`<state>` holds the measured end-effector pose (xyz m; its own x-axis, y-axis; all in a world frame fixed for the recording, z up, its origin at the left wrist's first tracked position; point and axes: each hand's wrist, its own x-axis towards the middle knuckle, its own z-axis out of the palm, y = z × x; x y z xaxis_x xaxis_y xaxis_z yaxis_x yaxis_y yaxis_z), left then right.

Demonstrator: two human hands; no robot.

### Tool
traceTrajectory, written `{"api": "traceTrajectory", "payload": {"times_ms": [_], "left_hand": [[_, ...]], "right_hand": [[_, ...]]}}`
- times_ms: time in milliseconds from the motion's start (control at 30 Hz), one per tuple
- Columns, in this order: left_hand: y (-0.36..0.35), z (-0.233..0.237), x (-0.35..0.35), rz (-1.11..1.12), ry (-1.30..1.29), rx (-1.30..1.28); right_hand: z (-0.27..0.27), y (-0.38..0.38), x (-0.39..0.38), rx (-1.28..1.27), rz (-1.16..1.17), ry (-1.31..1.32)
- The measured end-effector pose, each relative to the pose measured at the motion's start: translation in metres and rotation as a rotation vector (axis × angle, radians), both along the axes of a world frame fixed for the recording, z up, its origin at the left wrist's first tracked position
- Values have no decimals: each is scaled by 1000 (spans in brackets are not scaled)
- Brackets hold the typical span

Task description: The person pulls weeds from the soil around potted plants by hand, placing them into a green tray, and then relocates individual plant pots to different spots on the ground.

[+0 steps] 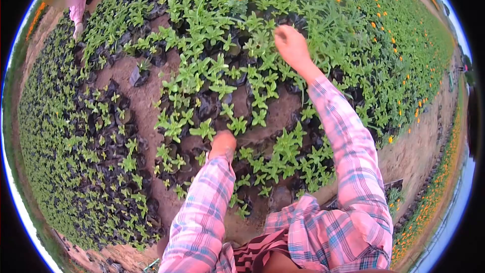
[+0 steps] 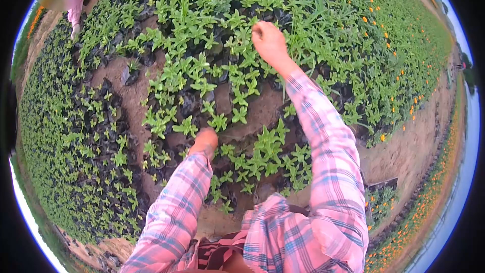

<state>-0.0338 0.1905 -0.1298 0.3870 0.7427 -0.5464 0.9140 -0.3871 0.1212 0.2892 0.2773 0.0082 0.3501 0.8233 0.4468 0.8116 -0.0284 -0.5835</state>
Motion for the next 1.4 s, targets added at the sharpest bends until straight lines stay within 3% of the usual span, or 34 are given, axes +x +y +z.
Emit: {"api": "traceTrajectory", "payload": {"times_ms": [133, 200, 233, 300, 400, 467, 533, 600, 733, 800, 867, 1033, 1133, 1167, 1267, 1333, 1367, 1400], "left_hand": [[-6, 6, 2, 101, 11, -66], [-7, -1, -2, 38, 47, -78], [-5, 4, 0, 38, 58, -76], [-2, 26, 6, 273, -21, -201], [2, 34, 9, 289, -3, -276], [-2, 19, 6, 404, 0, -287], [-5, 11, 2, 192, 13, -259], [-6, 8, -1, 133, 20, -262], [4, 32, 10, 129, 68, -323], [2, 28, 8, 114, 74, -300], [-1, 21, 6, 107, 79, -280], [1, 27, 10, 144, 111, -304], [3, 32, 11, 167, 92, -331], [3, 30, 10, 174, 92, -331], [-1, 19, 7, 233, 62, -345], [-4, 14, 5, 206, 74, -294], [-6, 8, 2, 214, 77, -292], [-7, 3, 1, 222, 84, -304]], "right_hand": [[-43, 107, 35, -76, -156, 150], [-55, 146, 44, -280, -220, 181], [-70, 163, 50, -280, -219, 191], [-103, 193, 54, -550, -162, 49], [-107, 204, 45, -673, -122, 73], [-110, 205, 40, -604, -115, 35], [-109, 209, 36, -643, -88, -59], [-104, 202, 31, -557, -10, -287], [-95, 200, 32, -603, -84, -259], [-107, 206, 35, -530, -232, 40], [-111, 210, 32, -525, -194, 74], [-94, 195, 22, -359, -79, -221], [-85, 186, 32, -252, 21, -230], [-90, 193, 41, -164, 2, 46], [-100, 200, 64, 89, 211, 515], [-89, 213, 70, -158, 117, -103], [-78, 221, 67, -374, 91, -160], [-77, 227, 62, -372, 99, -160]]}}
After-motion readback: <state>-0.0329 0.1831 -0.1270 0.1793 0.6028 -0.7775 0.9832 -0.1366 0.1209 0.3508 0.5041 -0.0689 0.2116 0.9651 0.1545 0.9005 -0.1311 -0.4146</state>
